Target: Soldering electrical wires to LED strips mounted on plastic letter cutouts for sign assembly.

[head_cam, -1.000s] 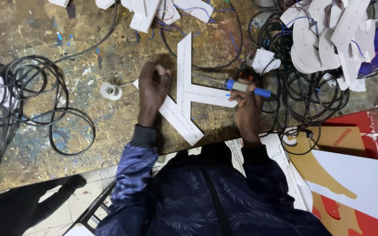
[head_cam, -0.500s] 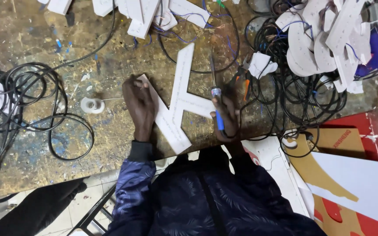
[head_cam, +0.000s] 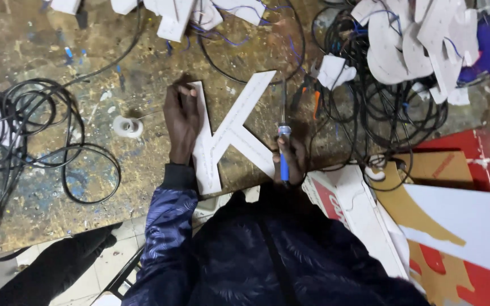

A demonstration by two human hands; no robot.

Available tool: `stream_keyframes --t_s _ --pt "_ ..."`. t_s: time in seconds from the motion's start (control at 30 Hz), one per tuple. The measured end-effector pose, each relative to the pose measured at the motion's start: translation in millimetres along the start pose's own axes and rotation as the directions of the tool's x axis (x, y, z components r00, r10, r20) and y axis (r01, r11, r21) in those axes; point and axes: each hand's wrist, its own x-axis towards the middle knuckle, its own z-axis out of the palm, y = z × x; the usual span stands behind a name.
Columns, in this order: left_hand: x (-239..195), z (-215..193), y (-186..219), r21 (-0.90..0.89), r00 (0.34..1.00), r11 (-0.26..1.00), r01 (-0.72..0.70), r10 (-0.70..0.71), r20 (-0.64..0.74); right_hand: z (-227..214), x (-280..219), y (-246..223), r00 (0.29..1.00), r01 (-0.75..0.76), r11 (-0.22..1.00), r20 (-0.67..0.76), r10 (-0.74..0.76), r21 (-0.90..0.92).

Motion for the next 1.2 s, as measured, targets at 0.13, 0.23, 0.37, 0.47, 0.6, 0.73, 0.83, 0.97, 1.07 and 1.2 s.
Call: stream_keyframes --t_s 0.13,0.23,0.37,0.47,0.6,0.73,0.83,0.97,1.07,1.2 --pt "-6 -4 27 0.033 0.997 0.997 -0.068 0.068 0.021 9 7 -3 0.989 0.145 0.986 0.042 -0.142 -0.084" --pt "-6 -9 55 0.102 0.995 0.990 -0.094 0.092 0.024 10 10 -12 0.959 0.279 0.944 0.095 -0.266 -0.175" --pt "-9 -13 61 0.181 0.997 0.982 -0.060 0.068 -0.037 13 28 -18 0.873 0.486 0.822 0.192 -0.447 -0.296" --pt "-10 -6 54 0.227 0.995 0.971 -0.070 0.085 -0.057 18 38 -36 0.823 0.568 0.737 0.273 -0.499 -0.366" --pt "9 7 29 0.297 0.978 0.936 -0.189 0.208 -0.034 49 77 -87 0.828 0.553 0.753 0.334 -0.450 -0.357" --pt "42 20 16 0.191 0.959 0.945 -0.265 0.278 -0.047 13 52 -14 0.942 0.308 0.807 0.279 -0.186 -0.504" --pt "55 29 5 0.220 0.977 0.953 -0.210 0.210 0.022 15 68 -21 0.945 0.274 0.841 0.294 -0.145 -0.467" --pt "47 27 28 0.153 0.965 0.958 -0.242 0.254 -0.068 6 81 -29 0.925 0.265 0.854 0.369 -0.093 -0.449" --pt "48 22 -20 0.049 0.983 0.984 -0.169 0.172 -0.069 -2 84 -35 0.941 0.228 0.904 0.322 -0.108 -0.363" --pt "39 -16 -33 -0.136 0.994 0.989 -0.055 0.042 -0.100 -7 77 -42 0.987 0.014 0.930 0.151 0.045 -0.367"
